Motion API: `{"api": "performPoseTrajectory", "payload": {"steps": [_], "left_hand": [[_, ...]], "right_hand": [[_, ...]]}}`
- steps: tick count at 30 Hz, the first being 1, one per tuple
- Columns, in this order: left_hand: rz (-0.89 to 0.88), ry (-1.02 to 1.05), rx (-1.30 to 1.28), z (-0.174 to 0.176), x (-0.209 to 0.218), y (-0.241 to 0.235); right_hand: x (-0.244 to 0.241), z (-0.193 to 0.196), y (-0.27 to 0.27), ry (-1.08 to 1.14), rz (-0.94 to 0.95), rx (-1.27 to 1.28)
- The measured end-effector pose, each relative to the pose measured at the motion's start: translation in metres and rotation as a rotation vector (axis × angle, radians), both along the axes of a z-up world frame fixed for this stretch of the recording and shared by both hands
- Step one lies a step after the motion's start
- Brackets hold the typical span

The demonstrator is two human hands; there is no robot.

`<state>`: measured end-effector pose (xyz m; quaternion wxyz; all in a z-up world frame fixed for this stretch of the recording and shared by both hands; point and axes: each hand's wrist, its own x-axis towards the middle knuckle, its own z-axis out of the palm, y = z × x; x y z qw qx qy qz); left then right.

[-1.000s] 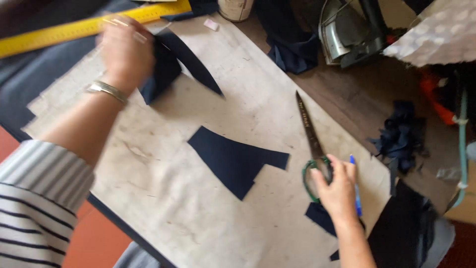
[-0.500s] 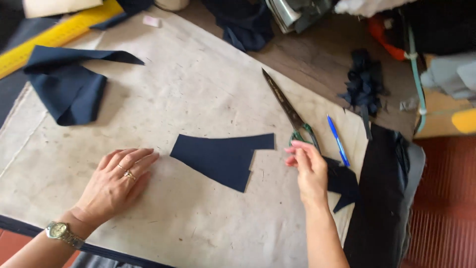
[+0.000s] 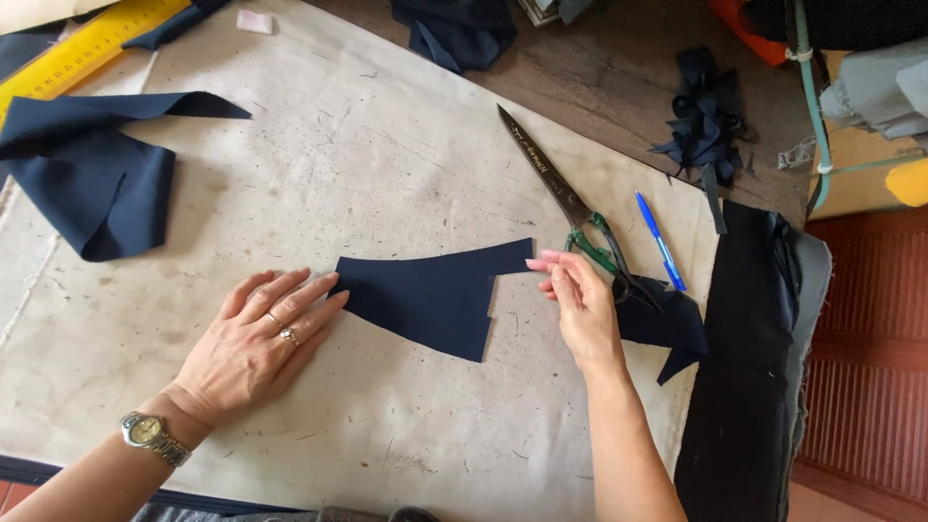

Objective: A person uses large tailor's scissors to cut out a pattern piece from dark blue fabric on a padded work table.

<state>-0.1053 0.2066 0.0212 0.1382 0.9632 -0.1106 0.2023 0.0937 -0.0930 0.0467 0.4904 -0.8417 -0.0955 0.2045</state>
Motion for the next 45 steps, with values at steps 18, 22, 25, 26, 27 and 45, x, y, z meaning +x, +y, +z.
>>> {"api": "performPoseTrajectory", "payload": {"steps": [18,22,25,26,27,45], "left_hand": [[0.335,0.275,0.052,-0.025,0.040,-0.068],[0.330,0.255,0.038,-0.020,0.041,-0.069],[0.336,0.247,0.038,-0.015,0.042,-0.069],[0.342,0.229,0.049,-0.014,0.043,-0.068],[0.344,0.226,0.051,-0.013,0.044,-0.068],[0.326,0.252,0.038,-0.013,0.041,-0.068]], "right_hand": [[0.013,-0.004,0.063,-0.481,0.244,-0.372],[0.016,0.031,0.084,-0.744,0.220,-0.443],[0.013,0.025,0.098,-0.865,0.207,-0.389],[0.012,0.016,0.104,-0.918,0.221,-0.357],[0.013,-0.007,0.097,-0.921,0.221,-0.354],[0.015,-0.012,0.080,-0.453,0.394,-0.634]]}}
